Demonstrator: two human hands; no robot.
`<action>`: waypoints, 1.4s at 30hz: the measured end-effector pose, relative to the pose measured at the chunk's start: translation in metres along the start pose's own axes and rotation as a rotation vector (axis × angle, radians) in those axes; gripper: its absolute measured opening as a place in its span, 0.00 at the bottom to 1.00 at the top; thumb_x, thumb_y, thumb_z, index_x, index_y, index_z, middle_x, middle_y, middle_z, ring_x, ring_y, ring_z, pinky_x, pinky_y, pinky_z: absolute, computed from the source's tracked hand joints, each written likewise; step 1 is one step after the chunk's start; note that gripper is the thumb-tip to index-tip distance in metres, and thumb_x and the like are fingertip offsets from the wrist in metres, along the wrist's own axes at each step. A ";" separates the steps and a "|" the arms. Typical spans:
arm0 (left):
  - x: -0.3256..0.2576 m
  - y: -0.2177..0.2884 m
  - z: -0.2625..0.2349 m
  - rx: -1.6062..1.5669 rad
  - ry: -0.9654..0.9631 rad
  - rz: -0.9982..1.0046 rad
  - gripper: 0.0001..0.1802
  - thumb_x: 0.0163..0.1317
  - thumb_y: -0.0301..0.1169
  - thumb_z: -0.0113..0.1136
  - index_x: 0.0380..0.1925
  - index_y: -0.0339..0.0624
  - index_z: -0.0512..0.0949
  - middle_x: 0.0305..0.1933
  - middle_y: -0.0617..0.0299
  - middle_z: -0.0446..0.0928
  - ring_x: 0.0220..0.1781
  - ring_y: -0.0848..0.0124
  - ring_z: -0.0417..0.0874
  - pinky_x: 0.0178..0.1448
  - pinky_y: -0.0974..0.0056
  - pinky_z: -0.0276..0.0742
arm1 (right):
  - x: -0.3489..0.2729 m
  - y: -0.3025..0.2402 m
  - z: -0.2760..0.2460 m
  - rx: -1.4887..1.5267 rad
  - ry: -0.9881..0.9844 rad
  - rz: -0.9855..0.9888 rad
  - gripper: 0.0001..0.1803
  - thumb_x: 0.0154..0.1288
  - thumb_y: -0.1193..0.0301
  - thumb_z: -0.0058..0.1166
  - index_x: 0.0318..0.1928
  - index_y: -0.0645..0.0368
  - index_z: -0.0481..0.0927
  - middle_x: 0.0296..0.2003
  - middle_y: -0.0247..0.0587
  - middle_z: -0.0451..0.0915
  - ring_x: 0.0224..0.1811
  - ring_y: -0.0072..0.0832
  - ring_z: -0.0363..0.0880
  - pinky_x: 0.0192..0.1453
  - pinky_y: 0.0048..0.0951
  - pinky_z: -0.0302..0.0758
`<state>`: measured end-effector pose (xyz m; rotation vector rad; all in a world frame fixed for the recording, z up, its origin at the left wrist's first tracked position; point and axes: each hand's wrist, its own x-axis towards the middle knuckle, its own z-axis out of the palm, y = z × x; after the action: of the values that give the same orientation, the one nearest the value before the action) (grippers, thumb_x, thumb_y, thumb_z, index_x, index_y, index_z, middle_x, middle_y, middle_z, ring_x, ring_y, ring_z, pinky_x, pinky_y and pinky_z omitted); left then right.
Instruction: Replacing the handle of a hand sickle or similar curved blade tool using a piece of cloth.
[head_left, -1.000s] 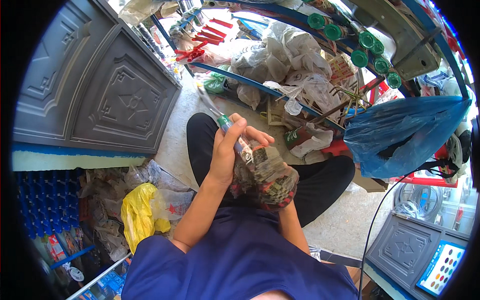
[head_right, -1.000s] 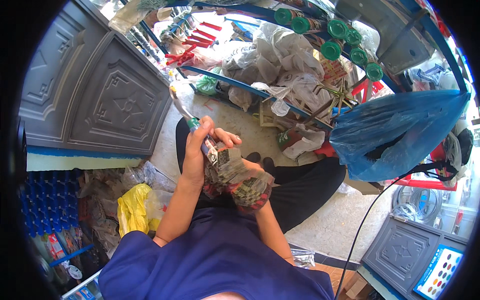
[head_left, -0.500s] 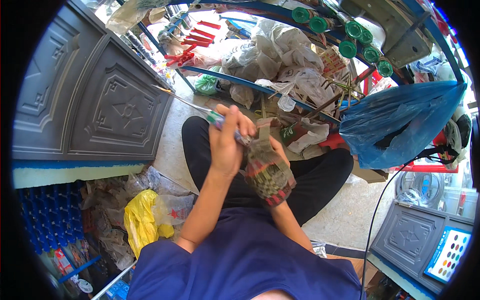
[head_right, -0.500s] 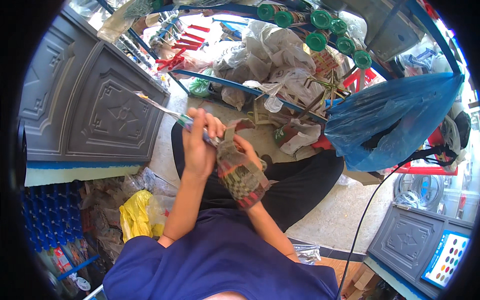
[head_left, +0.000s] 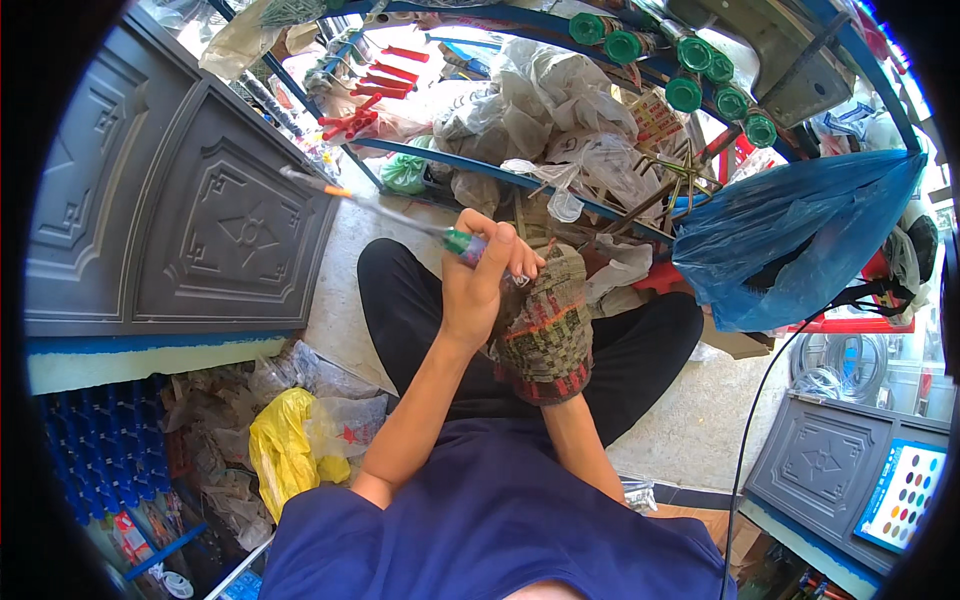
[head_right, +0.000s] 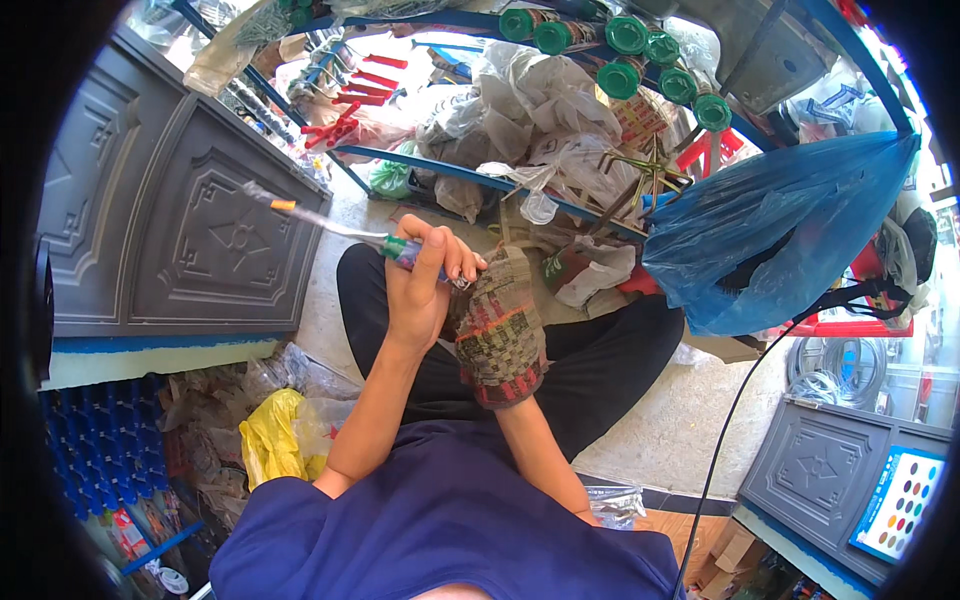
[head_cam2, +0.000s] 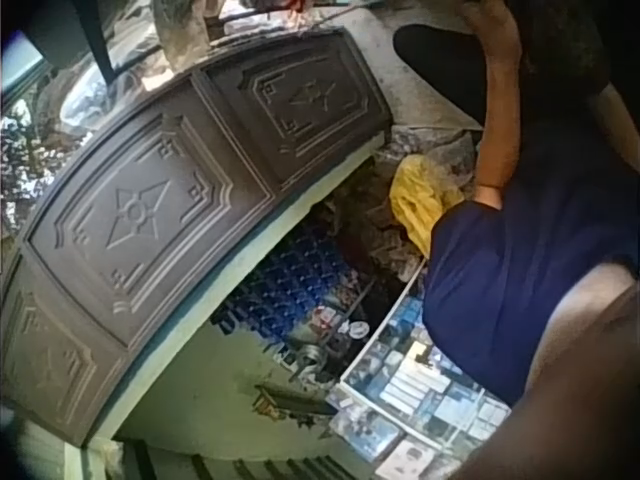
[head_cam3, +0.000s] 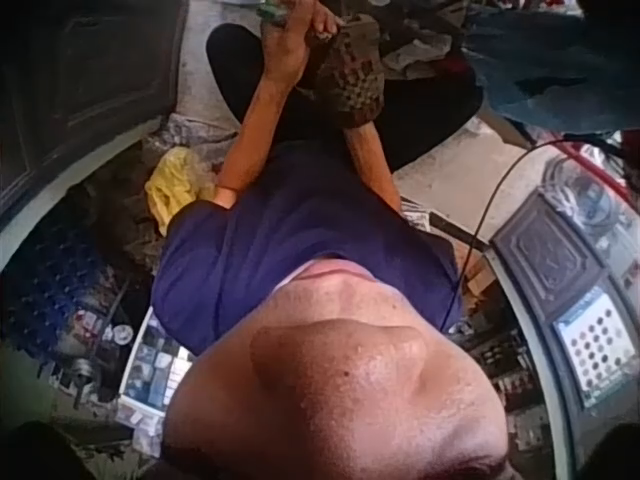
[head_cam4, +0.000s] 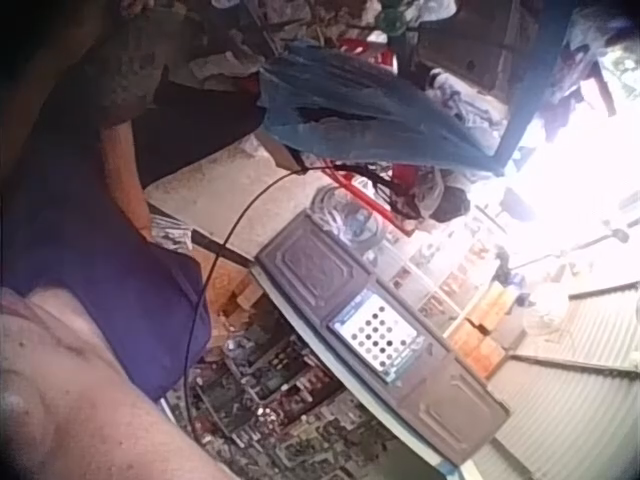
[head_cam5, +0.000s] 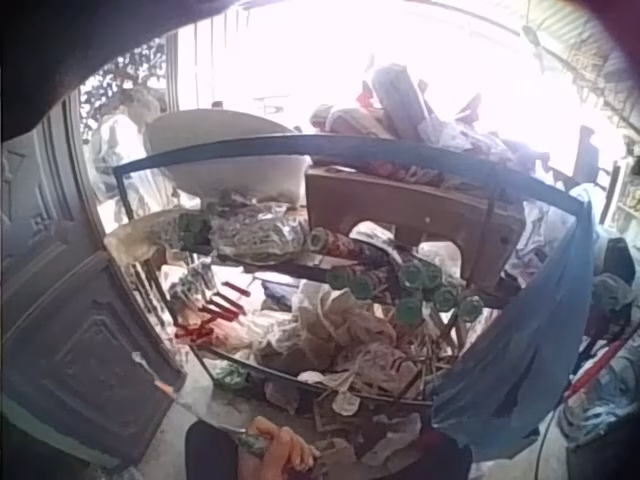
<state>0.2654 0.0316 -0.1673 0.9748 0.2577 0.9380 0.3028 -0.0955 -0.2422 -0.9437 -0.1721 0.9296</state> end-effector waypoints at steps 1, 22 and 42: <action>0.001 0.001 0.000 -0.013 0.002 -0.027 0.15 0.77 0.39 0.51 0.33 0.44 0.63 0.22 0.63 0.68 0.27 0.69 0.76 0.43 0.60 0.79 | 0.000 -0.002 0.000 0.195 0.016 0.079 0.19 0.76 0.72 0.48 0.64 0.58 0.67 0.57 0.37 0.72 0.56 0.25 0.72 0.60 0.28 0.74; -0.018 0.041 -0.016 0.391 -0.099 0.102 0.21 0.79 0.43 0.40 0.36 0.37 0.71 0.48 0.50 0.81 0.54 0.61 0.80 0.62 0.56 0.71 | -0.006 -0.031 0.013 -0.359 -0.575 -0.028 0.19 0.73 0.75 0.48 0.62 0.59 0.68 0.52 0.35 0.74 0.54 0.22 0.74 0.59 0.24 0.73; -0.024 0.054 -0.011 0.173 0.054 -0.151 0.17 0.74 0.34 0.55 0.54 0.33 0.73 0.45 0.52 0.81 0.44 0.71 0.82 0.52 0.66 0.78 | 0.010 0.003 -0.013 -0.153 -0.254 -0.025 0.25 0.75 0.64 0.45 0.68 0.57 0.66 0.57 0.41 0.75 0.58 0.34 0.75 0.63 0.36 0.73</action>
<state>0.2144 0.0316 -0.1353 1.0736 0.4577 0.8139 0.3133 -0.0952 -0.2551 -0.9595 -0.4751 1.0224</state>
